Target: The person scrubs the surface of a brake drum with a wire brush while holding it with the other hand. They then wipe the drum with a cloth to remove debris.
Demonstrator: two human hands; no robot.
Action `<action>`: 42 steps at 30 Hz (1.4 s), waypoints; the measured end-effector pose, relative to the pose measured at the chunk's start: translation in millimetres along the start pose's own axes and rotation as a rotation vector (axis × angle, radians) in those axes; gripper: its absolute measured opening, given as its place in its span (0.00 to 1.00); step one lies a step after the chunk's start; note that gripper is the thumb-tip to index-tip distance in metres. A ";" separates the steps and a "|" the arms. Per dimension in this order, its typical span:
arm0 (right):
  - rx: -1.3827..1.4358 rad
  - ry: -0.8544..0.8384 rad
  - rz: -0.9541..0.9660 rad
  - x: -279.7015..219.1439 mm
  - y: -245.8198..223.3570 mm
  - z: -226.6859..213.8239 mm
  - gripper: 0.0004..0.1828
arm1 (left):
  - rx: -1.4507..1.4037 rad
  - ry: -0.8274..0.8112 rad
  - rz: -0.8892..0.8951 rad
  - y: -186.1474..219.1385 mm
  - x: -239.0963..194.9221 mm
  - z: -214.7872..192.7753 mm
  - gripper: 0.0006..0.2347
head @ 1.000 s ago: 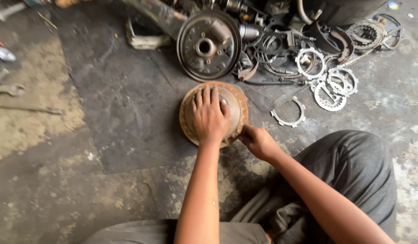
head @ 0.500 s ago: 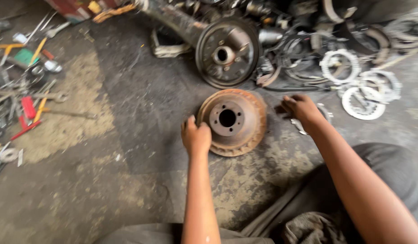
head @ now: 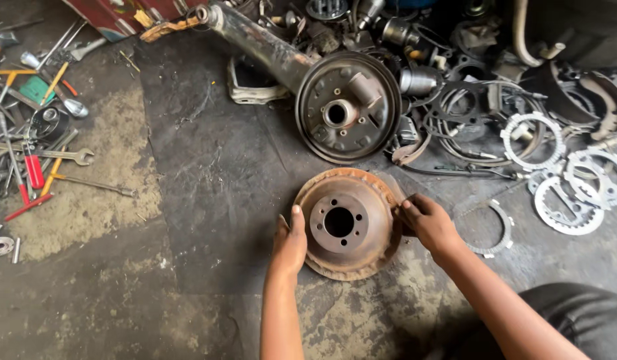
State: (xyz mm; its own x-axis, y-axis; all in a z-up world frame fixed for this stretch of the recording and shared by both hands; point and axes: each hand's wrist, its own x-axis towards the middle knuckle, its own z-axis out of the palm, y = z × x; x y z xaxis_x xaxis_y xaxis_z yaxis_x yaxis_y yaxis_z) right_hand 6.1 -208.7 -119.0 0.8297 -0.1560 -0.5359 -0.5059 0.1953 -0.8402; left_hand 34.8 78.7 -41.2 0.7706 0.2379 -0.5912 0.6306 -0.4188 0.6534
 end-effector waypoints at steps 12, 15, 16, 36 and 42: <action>0.091 -0.001 -0.337 26.5 -27.0 3.4 0.12 | 0.116 0.092 -0.074 31.4 -41.0 10.2 0.46; 0.035 -0.021 -0.348 27.2 -46.0 -1.9 0.12 | 0.218 0.080 -0.107 47.9 -56.1 0.4 0.45; 0.006 0.078 -0.351 26.9 -52.1 -8.2 0.12 | 0.270 0.080 -0.125 53.3 -60.4 -1.8 0.43; -0.532 0.129 -0.347 -11.7 -29.2 2.3 0.12 | 0.531 0.359 0.999 89.8 -3.7 78.0 0.20; -0.193 -0.040 -0.450 67.4 -36.4 14.4 0.11 | 0.528 0.325 0.970 88.3 -7.0 75.7 0.13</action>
State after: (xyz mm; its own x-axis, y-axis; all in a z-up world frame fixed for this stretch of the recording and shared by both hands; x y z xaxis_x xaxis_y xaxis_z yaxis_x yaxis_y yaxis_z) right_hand 83.8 -212.3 -123.3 0.9826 -0.1453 -0.1154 -0.1261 -0.0662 -0.9898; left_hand 78.1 -26.2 -15.2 0.9462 -0.2027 0.2520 -0.2989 -0.8459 0.4417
